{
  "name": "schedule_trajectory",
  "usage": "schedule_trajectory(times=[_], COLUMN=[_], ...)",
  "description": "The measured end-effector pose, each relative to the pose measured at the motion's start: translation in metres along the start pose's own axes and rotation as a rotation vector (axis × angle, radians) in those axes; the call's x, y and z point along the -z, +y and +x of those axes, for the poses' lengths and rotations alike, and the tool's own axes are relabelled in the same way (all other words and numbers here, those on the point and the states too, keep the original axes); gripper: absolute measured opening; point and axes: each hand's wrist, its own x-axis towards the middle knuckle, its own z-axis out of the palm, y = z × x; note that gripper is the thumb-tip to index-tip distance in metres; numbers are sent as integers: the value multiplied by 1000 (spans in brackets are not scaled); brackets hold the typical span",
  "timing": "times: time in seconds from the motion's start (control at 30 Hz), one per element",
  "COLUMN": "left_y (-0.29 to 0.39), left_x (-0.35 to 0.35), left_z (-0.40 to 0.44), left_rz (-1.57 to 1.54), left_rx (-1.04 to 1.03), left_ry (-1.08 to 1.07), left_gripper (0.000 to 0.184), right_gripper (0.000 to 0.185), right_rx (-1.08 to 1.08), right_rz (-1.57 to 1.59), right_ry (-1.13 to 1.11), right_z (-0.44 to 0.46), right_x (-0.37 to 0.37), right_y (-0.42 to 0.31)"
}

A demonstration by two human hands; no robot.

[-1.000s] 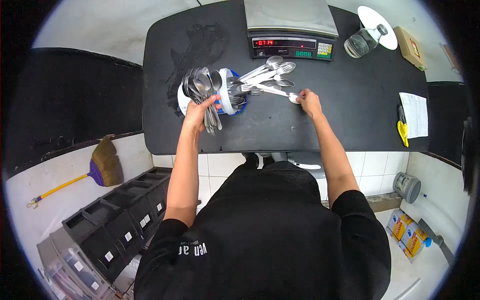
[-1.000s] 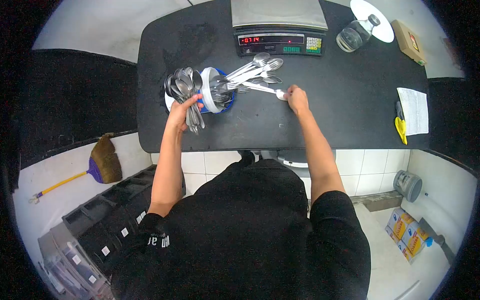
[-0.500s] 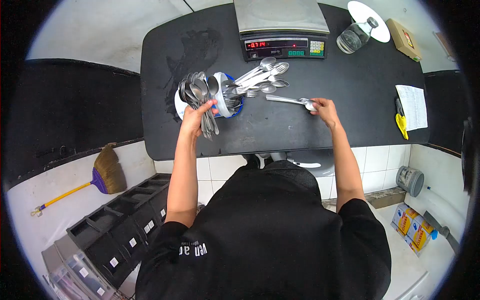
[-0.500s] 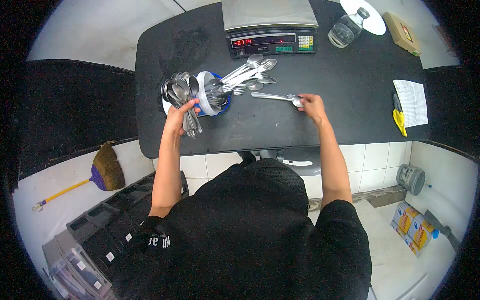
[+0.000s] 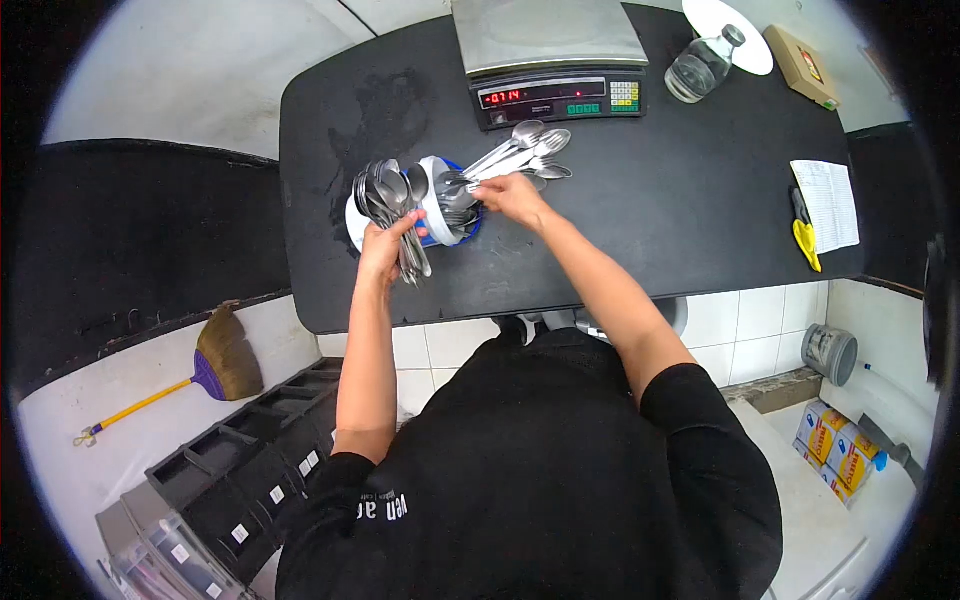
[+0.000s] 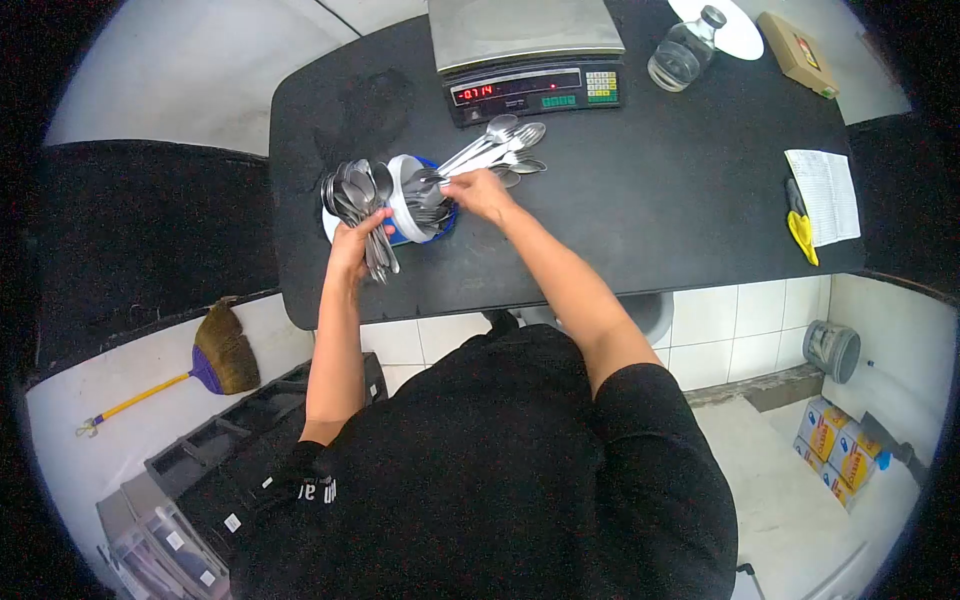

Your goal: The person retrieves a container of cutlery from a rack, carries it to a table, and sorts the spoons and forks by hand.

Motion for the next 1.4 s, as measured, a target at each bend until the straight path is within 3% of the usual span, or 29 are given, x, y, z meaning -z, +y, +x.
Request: schedule_trajectory(times=[0.07, 0.13, 0.2, 0.23, 0.3, 0.7, 0.83, 0.97, 1.27, 1.4], left_y=[-1, -2, -2, -3, -2, 0, 0, 2, 2, 2], left_x=[-1, 0, 1, 1, 2, 2, 3, 3, 2, 0], left_z=[-1, -1, 1, 1, 1, 2, 3, 3, 3, 0], left_rz=[5, -8, 16, 24, 24, 69, 76, 79, 68, 106], left_rx=[-16, -28, -17, -25, -15, -17, -13, 8, 12, 14], left_ry=[3, 5, -5, -8, -2, -13, -24, -24, -21, -22], left_gripper=[23, 24, 25, 25, 25, 25, 26, 27, 26, 31], right_gripper=[36, 45, 52, 52, 53, 18, 17, 17, 17, 18], right_rx=[165, 103, 372, 377, 245, 206, -11, -86, -61, -24], right_rz=[-402, -673, -1060, -1058, -1133, -1036, -807, -752, -705, -691], right_ry=[167, 320, 583, 574, 315, 274, 215, 238, 133, 41], right_z=[11, 16, 14, 19, 27, 28, 11, -1, -22, 0], right_x=[26, 63, 88, 96, 105, 141, 155, 175, 188, 134], right_y=[5, -7, -10, -9, -9, 7, -21, -35, -68, -52])
